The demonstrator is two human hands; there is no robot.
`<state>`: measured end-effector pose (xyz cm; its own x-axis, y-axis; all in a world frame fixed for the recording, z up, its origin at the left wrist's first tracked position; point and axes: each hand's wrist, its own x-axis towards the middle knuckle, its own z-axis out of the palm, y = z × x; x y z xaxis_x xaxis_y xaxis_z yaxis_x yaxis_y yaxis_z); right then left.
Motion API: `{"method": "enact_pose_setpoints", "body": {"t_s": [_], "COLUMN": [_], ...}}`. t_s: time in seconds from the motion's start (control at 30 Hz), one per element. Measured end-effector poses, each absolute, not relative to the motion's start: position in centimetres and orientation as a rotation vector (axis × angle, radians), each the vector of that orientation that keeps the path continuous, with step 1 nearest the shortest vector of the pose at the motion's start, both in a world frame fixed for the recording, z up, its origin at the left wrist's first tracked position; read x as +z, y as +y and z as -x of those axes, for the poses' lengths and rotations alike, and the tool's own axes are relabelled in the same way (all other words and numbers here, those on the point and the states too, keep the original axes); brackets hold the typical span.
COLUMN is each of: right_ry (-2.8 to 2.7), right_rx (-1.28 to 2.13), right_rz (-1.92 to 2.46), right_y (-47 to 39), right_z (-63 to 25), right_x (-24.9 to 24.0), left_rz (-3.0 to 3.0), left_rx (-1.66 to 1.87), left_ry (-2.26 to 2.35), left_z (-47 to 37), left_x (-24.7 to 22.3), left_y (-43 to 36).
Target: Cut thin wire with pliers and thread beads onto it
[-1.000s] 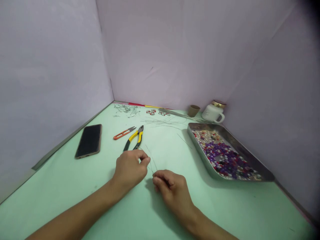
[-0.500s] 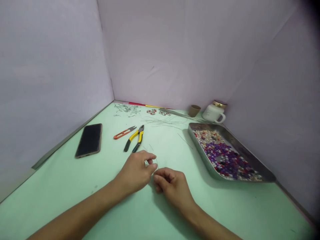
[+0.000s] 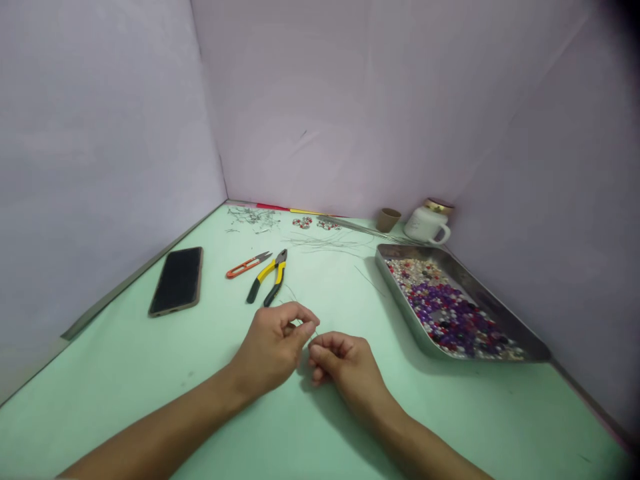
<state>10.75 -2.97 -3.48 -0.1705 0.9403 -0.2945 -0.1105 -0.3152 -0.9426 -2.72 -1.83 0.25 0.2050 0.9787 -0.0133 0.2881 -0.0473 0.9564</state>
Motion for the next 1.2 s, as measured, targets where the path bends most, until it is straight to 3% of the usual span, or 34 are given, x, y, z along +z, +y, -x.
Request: {"method": "enact_pose_setpoints", "body": {"t_s": [0.23,0.37,0.47,0.57,0.7,0.87,1.07,1.2], "right_ry": [-0.765,-0.755,-0.865,-0.969,-1.029,-1.155,-1.376,-1.532], "right_rx": [1.690,1.638,1.545,1.442,1.442,1.399,1.274,1.129], "right_rz": [1.062,1.011,1.088,1.213,1.255,1.295,1.352,1.357], "right_y": [-2.9,-3.1,-2.9,-2.6,-2.5,-2.9,-3.1,-3.3], "right_z": [-11.3,-11.3,-11.6,-11.8,-11.7,-11.2,-11.1,-11.1], "right_x": [-3.4,-3.5,-3.7,-3.7,-3.5,-3.6,-3.9,-4.1], "left_rz": [-1.440,-1.173,-1.060,-1.244,-1.403,-1.547,-2.258,-2.623], "left_rx": [1.196,1.078,0.786,0.713,1.008,0.785,0.783,1.004], "left_ry": [1.309,1.280,1.280,1.421,1.497,1.491,1.615,1.807], "left_z": [2.7,2.7,3.3,4.0,4.0,3.1,2.8,2.8], "left_x": [-0.2,-0.4,-0.3,0.7,2.0,1.0,-1.2,-0.5], "left_y": [-2.4,-1.9,-1.0,-0.8,-1.6,-2.0,-2.8,-3.3]}}
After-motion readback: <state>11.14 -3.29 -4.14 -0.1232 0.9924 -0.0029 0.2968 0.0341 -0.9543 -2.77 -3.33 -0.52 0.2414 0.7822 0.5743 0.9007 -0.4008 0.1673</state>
